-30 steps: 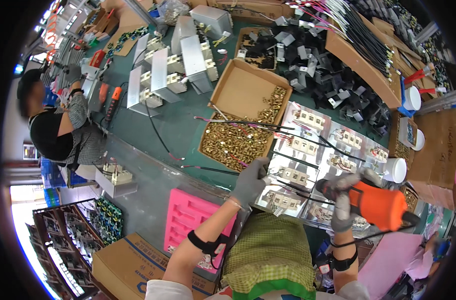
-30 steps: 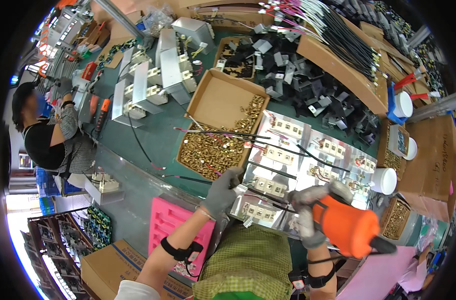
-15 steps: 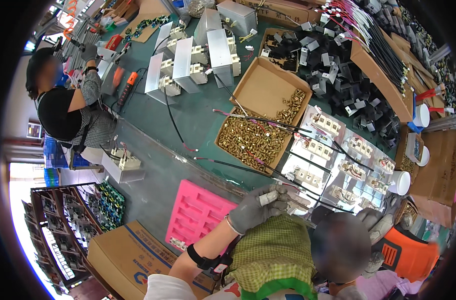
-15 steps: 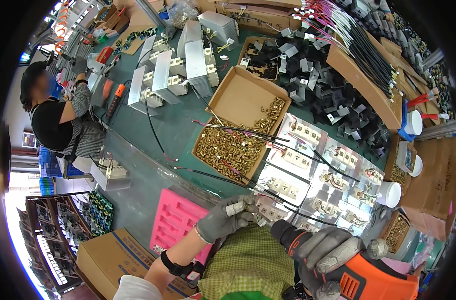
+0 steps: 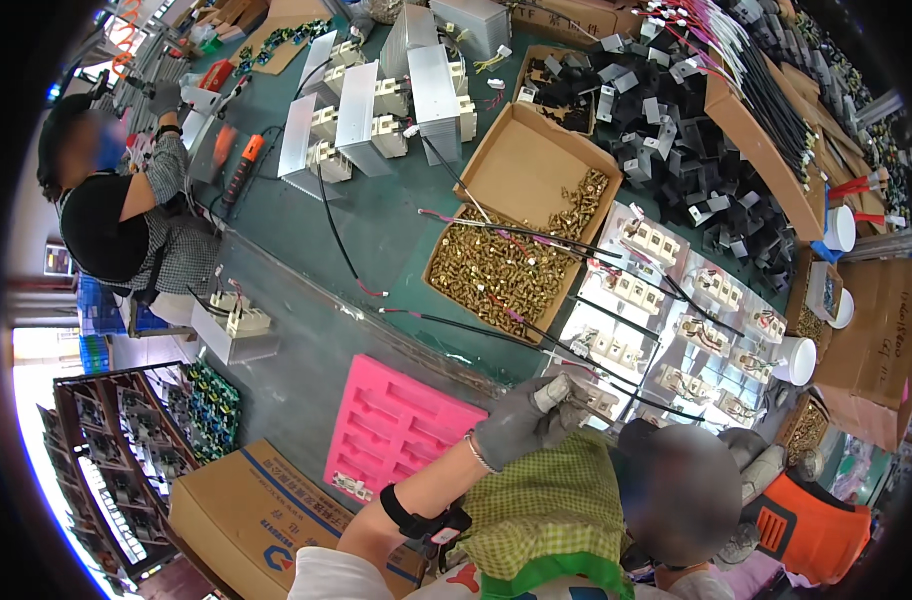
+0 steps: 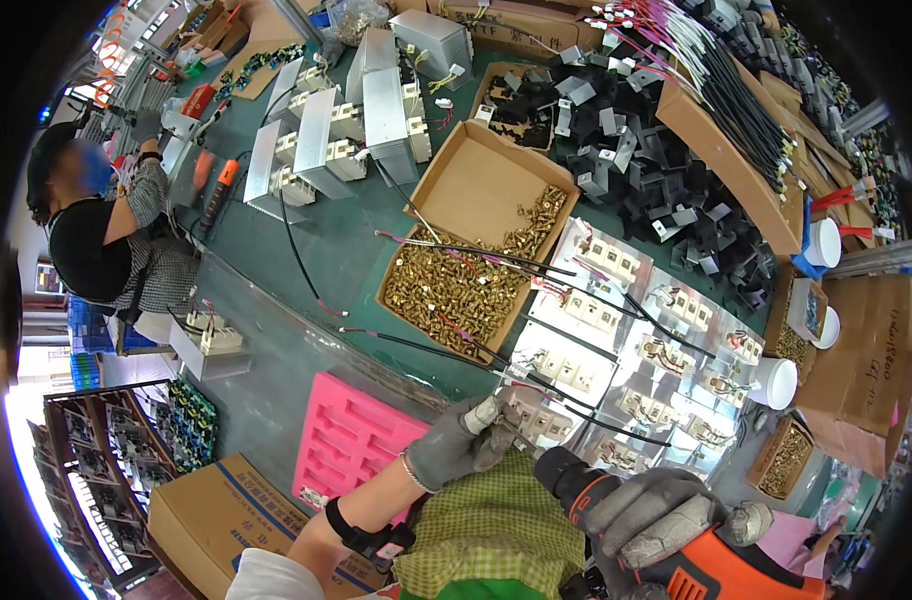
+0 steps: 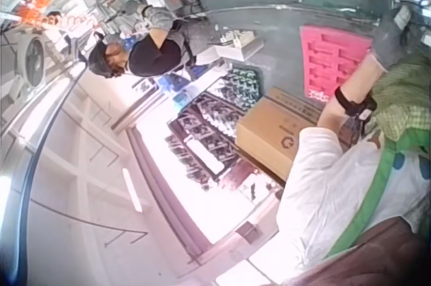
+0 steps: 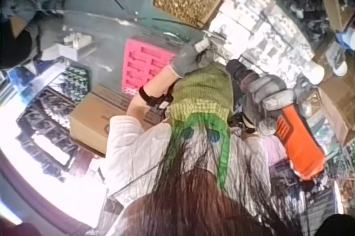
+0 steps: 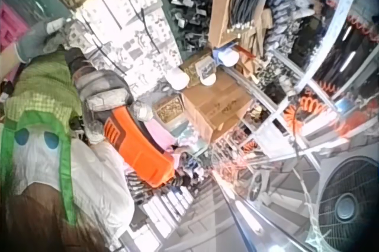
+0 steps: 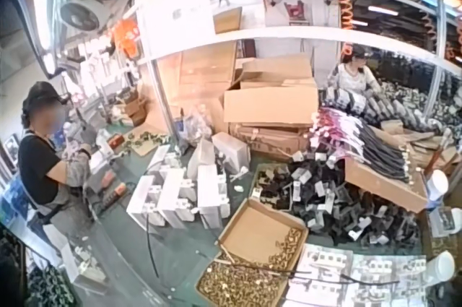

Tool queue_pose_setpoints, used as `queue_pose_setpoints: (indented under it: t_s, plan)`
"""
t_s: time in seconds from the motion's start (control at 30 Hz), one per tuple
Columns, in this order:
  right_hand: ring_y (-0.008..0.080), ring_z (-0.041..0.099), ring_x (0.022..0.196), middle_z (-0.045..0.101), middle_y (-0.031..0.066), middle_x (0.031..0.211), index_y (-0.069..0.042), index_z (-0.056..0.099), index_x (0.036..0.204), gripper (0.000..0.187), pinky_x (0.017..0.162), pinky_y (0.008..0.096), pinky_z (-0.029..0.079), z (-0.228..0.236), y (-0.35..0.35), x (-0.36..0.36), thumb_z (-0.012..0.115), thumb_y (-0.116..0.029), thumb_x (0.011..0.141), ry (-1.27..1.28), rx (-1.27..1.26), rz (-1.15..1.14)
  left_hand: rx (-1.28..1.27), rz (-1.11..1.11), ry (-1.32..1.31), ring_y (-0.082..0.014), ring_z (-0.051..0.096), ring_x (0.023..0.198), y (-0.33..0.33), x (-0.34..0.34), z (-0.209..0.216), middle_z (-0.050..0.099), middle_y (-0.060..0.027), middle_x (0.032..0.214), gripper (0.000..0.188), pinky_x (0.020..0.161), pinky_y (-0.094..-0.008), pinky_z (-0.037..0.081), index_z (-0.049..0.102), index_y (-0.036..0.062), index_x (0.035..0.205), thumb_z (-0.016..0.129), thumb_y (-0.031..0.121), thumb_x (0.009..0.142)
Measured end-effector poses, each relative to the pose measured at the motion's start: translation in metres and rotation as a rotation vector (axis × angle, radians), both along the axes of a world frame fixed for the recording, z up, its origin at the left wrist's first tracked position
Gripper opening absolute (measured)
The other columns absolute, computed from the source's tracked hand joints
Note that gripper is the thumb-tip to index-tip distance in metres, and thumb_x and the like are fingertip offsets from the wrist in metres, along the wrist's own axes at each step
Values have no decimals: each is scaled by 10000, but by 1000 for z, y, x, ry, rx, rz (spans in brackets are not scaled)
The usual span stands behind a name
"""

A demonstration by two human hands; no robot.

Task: Using an electric screwdriver to install screws into electrical circuit breaker components on an assembly line.

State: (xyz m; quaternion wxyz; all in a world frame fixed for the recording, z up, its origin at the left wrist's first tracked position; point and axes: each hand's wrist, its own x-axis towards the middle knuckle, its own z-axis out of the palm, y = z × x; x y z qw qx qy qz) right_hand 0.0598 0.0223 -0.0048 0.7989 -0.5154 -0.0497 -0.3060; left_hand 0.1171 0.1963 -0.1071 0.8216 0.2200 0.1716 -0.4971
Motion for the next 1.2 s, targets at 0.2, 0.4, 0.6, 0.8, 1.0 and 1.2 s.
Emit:
queue_pose_setpoints:
  t_s: [0.2, 0.4, 0.6, 0.8, 1.0, 1.2]
  plan:
    - [131, 503, 455, 552, 57, 709, 23, 418, 1129, 586, 413, 226, 463, -8, -21, 12, 717, -223, 689, -221, -4, 362, 213, -298, -272, -80, 455, 483, 3, 4, -2, 540, -28, 680, 397, 425, -210, 341, 560, 32, 988, 480, 405, 877]
    - [111, 428, 484, 452, 27, 629, -2, 433, 1007, 458, 422, 210, 388, 9, 3, 20, 684, -247, 713, -55, -11, -100, 537, -66, -657, -84, 499, 564, 4, 21, -18, 562, -21, 762, 446, 491, -204, 384, 524, 2, 1069, 398, 399, 913]
    - [148, 455, 507, 496, 43, 697, -45, 306, 1251, 697, 425, 288, 387, -13, -5, 41, 703, -282, 729, 68, -182, -240, 1032, -322, -1311, -180, 567, 716, -8, 44, -46, 543, -75, 895, 410, 646, -292, 464, 473, 78, 1168, 580, 182, 787]
    - [164, 495, 534, 538, 66, 727, -75, 312, 1243, 634, 493, 320, 440, -44, 6, 65, 693, -191, 750, 87, -198, -99, 1101, -437, -1624, -230, 554, 858, -33, 54, -65, 518, -56, 952, 604, 668, -343, 463, 509, 212, 1160, 559, 8, 594]
    - [200, 550, 646, 552, 92, 786, -72, 287, 1206, 585, 611, 317, 482, -65, 7, 70, 653, -120, 752, 167, -339, 27, 1093, -629, -1582, -212, 561, 880, -37, 61, -65, 517, -21, 1012, 553, 685, -328, 469, 529, 200, 1136, 584, 21, 616]
    - [200, 523, 685, 499, 86, 811, -75, 298, 1165, 514, 637, 325, 460, -79, 11, 67, 622, -129, 769, 180, -491, 102, 1080, -706, -1566, -207, 565, 911, -38, 63, -68, 511, 7, 1076, 547, 701, -330, 476, 515, 204, 1156, 625, 62, 639]
